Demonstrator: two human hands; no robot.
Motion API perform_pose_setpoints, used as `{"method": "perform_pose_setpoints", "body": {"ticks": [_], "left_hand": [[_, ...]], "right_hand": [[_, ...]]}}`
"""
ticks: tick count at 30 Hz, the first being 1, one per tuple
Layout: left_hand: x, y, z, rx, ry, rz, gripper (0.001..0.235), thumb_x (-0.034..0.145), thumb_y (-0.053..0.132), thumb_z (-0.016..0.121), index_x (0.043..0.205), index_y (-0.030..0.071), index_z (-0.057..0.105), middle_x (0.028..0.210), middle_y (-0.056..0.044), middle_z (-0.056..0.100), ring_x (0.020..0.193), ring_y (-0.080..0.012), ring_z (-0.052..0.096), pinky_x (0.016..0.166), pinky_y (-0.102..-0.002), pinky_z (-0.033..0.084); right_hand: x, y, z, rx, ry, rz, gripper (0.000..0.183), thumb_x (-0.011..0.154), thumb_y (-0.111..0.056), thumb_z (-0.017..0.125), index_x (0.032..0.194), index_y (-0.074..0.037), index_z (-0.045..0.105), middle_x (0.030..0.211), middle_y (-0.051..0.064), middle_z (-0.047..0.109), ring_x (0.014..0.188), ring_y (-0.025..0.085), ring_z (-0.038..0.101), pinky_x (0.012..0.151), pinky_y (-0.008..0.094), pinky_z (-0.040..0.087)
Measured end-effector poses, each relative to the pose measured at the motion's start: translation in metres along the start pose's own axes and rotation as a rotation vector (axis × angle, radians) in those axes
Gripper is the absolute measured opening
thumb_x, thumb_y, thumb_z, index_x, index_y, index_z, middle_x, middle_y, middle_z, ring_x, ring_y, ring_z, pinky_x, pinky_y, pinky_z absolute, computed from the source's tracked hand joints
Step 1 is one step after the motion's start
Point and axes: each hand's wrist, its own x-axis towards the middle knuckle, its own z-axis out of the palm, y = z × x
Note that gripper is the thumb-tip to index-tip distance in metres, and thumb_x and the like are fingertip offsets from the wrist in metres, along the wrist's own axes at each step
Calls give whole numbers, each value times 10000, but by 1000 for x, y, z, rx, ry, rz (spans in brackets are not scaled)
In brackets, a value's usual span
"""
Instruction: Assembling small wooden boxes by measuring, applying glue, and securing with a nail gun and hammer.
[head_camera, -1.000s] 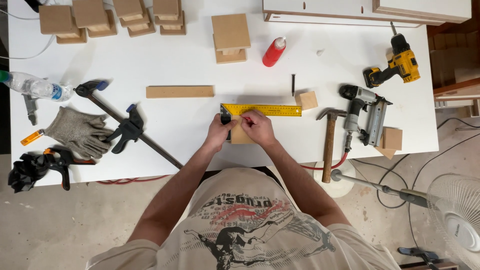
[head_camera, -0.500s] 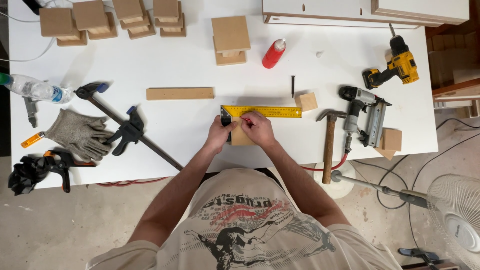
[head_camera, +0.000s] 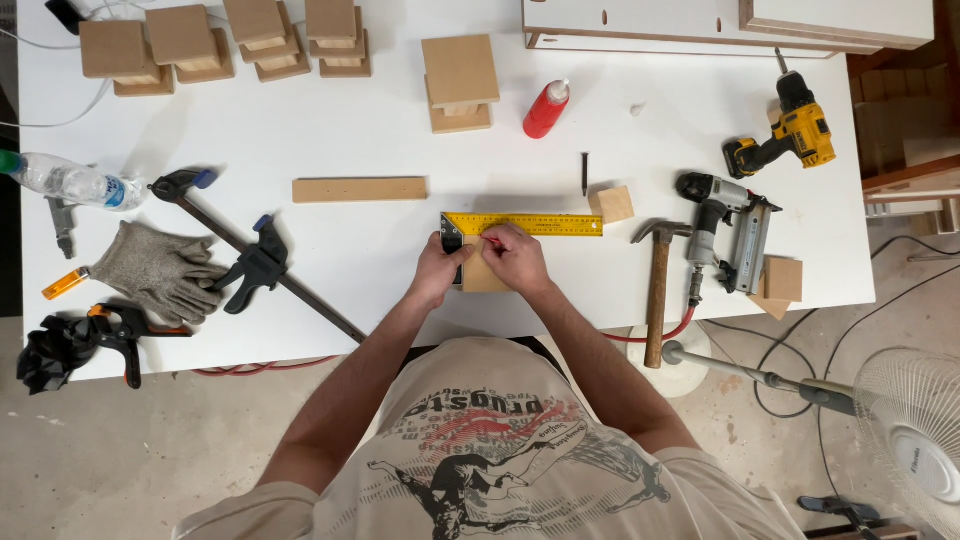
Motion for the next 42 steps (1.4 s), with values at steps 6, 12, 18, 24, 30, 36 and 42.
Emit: {"method": "perform_pose_setpoints", "body": {"ticks": [6,12,18,24,30,36,42], "left_hand": [[4,-4,0,6,3,4,351,893,237,804,1066,22,587,930,-85,613,898,-228,610,731,-357,509],[8,-10,1,13,17,14,363,885,242,811,1075,26,590,938,-88,615,909,-229,608,736,-360,512],[4,-3,2,24,18,4,359,888,241,802,1069,25,580,940,-90,603,911,-234,602,730,-359,505],[7,-7,1,19,10,7,369,889,246,804,1083,22,585,952,-92,610,924,-232,599,745,-367,511],[1,0,3,13,6,8,370,893,247,806,1089,23,586,959,-88,612,933,-231,605,745,-369,513],[0,1,1,13,1,2,363,897,246,801,1083,23,582,964,-85,608,944,-231,601,766,-364,512],[0,1,1,27,1,-1,364,899,250,799,1081,25,579,967,-88,607,947,-228,601,764,-365,511]], "right_hand": [[0,-3,-3,3,0,3,145,793,-61,749,902,-156,750,704,47,640,663,245,694,597,347,593],[0,-5,-2,8,0,17,129,805,-64,748,900,-151,749,708,55,642,664,254,691,597,344,591],[0,-4,-2,11,-3,14,140,807,-57,747,908,-152,757,714,47,651,668,243,696,596,334,592],[0,-3,-3,19,-3,6,128,812,-61,746,909,-143,754,716,53,654,665,251,697,589,342,590],[-1,-3,-2,10,0,15,137,810,-63,747,915,-150,753,717,41,655,667,235,699,599,330,596],[1,-3,-3,8,-4,14,131,813,-69,744,911,-156,752,713,42,649,662,239,697,595,332,593],[1,-4,-4,18,-10,16,137,808,-61,743,908,-154,746,715,44,652,665,245,697,592,333,594]]}}
